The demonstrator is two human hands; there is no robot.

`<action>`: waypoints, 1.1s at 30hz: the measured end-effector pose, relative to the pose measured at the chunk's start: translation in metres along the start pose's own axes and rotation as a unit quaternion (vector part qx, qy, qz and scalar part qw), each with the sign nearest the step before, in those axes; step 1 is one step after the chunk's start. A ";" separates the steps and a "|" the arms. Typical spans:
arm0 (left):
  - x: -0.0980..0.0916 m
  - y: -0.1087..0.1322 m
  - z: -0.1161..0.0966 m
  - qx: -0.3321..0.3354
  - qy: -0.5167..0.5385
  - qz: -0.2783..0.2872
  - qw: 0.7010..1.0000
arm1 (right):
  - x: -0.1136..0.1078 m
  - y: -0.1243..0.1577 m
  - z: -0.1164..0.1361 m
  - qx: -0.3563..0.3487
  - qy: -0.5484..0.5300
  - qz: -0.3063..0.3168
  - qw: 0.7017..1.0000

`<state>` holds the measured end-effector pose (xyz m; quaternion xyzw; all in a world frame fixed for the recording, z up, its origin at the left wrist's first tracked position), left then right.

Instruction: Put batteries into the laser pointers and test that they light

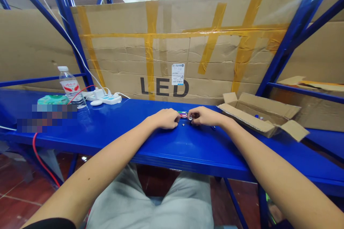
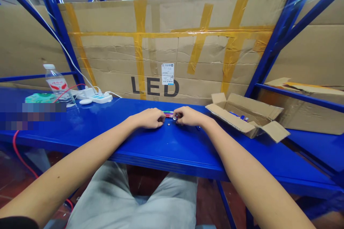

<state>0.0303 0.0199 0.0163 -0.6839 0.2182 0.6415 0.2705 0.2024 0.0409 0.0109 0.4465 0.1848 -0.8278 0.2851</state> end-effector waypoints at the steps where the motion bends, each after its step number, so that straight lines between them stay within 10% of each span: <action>1: 0.000 0.000 0.000 0.001 0.012 0.007 1.000 | 0.000 0.000 0.000 -0.001 0.002 -0.001 1.000; 11: 0.011 -0.007 0.006 0.045 0.117 0.034 0.992 | 0.001 -0.001 0.001 -0.002 -0.006 -0.009 1.000; 20: -0.005 -0.005 -0.013 0.157 0.155 -0.231 0.948 | 0.005 -0.002 0.001 -0.007 -0.054 -0.007 0.998; 33: -0.006 -0.002 -0.017 0.178 0.117 -0.271 0.939 | 0.005 -0.004 -0.001 -0.018 -0.103 0.011 0.994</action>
Point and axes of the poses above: each hand's wrist, its own y-axis away from the middle knuckle, its own x-axis out of the palm, z = x × y, the point moved 4 cm from there along -y, towards the middle knuckle, and after that the axes turned 2 degrees about z, right-handed, at the moved point
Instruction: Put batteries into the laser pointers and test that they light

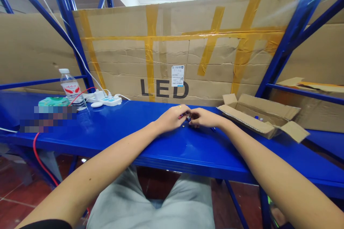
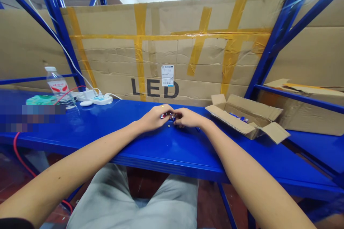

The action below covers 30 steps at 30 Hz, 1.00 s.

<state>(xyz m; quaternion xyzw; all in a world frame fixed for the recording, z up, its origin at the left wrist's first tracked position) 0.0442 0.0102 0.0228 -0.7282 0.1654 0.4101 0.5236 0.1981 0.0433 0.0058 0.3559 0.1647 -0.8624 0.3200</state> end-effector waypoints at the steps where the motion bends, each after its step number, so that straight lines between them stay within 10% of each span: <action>1: -0.001 0.000 0.000 -0.012 -0.010 -0.002 1.000 | 0.000 0.000 0.000 0.004 0.002 -0.001 1.000; 11: 0.019 0.008 0.007 -0.062 -0.089 0.233 0.966 | -0.001 0.002 0.004 0.030 0.019 -0.001 0.999; 18: 0.018 0.006 0.014 -0.105 -0.020 0.215 0.971 | -0.002 0.002 -0.001 0.015 0.034 0.000 0.999; 24: 0.000 -0.001 0.010 -0.065 0.019 0.009 0.998 | 0.001 0.001 0.004 0.012 0.017 -0.004 1.000; 30: 0.006 -0.001 0.008 -0.040 0.036 0.022 0.998 | 0.003 0.000 0.006 -0.008 -0.013 0.005 1.000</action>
Point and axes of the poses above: each hand's wrist, its own y-axis away from the middle knuckle, its own x-axis out of the palm, z = x × y, the point moved 4 cm from there along -y, towards the middle knuckle, and after that the axes turned 2 degrees about z, right-handed, at the moved point
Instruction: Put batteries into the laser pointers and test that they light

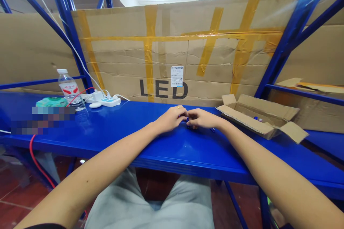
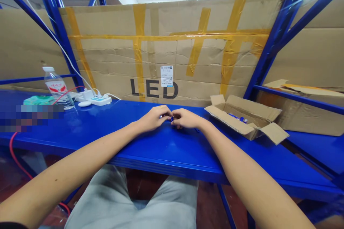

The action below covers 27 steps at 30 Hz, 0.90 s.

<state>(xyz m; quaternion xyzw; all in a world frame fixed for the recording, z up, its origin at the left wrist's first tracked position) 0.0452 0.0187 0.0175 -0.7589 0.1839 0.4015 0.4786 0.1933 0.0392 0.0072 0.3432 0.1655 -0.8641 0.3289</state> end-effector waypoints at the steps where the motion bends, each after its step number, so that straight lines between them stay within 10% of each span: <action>1: 0.000 0.000 0.000 0.002 -0.002 0.003 1.000 | 0.000 0.000 -0.001 0.002 0.001 -0.003 1.000; 11: -0.033 0.014 0.029 -0.171 -0.093 0.185 0.963 | -0.004 0.001 0.000 0.007 0.084 -0.022 0.996; 18: -0.018 0.018 0.029 -0.146 -0.036 0.266 0.952 | -0.005 0.002 0.007 -0.016 0.144 -0.048 0.988; 27: -0.025 0.004 0.019 -0.130 0.107 0.007 0.986 | -0.002 0.002 0.012 -0.026 0.146 -0.067 0.987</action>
Point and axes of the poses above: each hand's wrist, its own y-axis away from the middle knuckle, its own x-axis out of the palm, z = x × y, the point moved 4 cm from there along -y, towards the middle knuckle, and after that the axes turned 2 degrees about z, right-handed, at the moved point
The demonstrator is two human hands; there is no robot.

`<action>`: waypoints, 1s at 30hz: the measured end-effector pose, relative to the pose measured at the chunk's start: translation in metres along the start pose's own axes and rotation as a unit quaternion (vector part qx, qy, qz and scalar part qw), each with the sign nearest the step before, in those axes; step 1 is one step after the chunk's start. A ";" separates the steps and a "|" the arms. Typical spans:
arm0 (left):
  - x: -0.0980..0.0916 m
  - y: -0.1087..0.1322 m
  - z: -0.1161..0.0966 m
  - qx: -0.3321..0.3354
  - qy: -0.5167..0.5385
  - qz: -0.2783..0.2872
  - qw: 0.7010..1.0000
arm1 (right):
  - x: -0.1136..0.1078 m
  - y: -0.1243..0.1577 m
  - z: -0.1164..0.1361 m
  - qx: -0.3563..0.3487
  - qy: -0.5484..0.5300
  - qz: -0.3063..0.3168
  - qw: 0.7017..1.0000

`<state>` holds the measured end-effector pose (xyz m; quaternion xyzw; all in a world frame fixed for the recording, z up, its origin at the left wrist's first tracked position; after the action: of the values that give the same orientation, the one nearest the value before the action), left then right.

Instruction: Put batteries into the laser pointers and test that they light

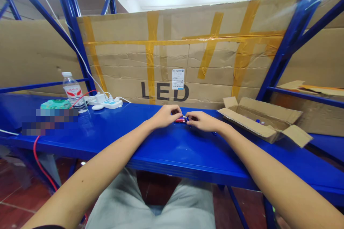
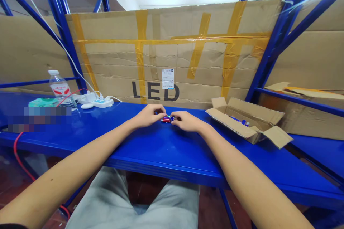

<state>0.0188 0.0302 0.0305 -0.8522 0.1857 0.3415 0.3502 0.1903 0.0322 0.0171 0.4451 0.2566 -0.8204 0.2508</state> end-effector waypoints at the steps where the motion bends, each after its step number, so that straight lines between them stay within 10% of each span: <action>1: 0.001 -0.001 0.000 -0.002 0.022 -0.009 1.000 | 0.000 0.000 0.001 -0.005 0.001 -0.004 1.000; 9: 0.007 -0.003 0.007 -0.056 0.152 0.026 0.986 | 0.005 0.000 0.002 0.019 -0.034 0.009 0.999; 30: 0.010 -0.006 0.009 -0.077 0.274 0.046 0.958 | -0.001 0.003 0.015 -0.095 0.015 -0.211 0.973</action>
<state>0.0253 0.0400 0.0211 -0.9278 0.2867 0.1242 0.2037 0.1841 0.0206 0.0246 0.3672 0.4248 -0.8202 0.1093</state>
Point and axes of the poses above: each hand's wrist, its own y-axis away from the middle knuckle, its own x-axis out of the palm, z = x × y, the point moved 4 cm from there along -y, towards the middle knuckle, and after that the axes turned 2 degrees about z, right-handed, at the moved point
